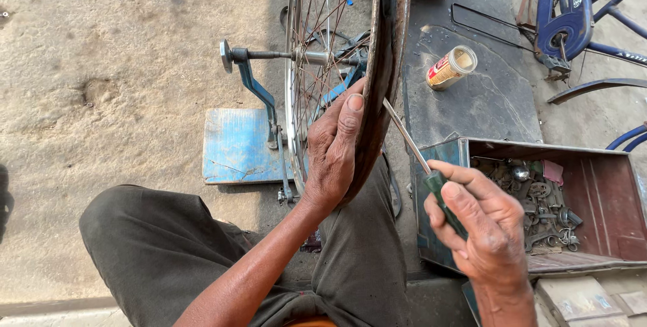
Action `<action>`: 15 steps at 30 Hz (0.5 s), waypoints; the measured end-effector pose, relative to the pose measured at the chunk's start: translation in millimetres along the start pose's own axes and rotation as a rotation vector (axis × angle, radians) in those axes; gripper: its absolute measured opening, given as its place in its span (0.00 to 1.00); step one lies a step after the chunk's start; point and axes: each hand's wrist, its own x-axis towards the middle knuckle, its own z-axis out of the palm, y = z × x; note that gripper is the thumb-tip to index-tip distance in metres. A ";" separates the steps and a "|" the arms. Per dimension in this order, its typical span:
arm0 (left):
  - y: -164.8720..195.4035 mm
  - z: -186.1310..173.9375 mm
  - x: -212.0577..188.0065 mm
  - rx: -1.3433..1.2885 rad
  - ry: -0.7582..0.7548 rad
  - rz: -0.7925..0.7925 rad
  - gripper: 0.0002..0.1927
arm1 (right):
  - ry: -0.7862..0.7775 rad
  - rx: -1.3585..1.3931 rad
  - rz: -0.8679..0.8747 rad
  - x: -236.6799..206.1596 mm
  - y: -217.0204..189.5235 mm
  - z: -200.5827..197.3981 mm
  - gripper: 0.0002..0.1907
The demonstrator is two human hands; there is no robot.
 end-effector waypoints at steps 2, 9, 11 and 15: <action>1.1 -0.2 -1.2 -0.006 -0.010 0.011 0.31 | -0.047 -0.079 0.023 17.0 -6.9 -11.0 0.17; 1.5 -1.0 -4.1 0.139 0.013 -0.014 0.31 | -0.246 -0.710 -0.093 51.7 -50.4 -37.3 0.16; 0.3 -0.6 -4.4 0.134 0.015 0.019 0.31 | -0.244 -0.835 -0.190 55.5 -53.8 -34.7 0.15; -1.3 -0.2 -5.4 0.148 0.037 0.002 0.31 | -0.240 -1.024 -0.293 77.8 -48.9 -28.3 0.15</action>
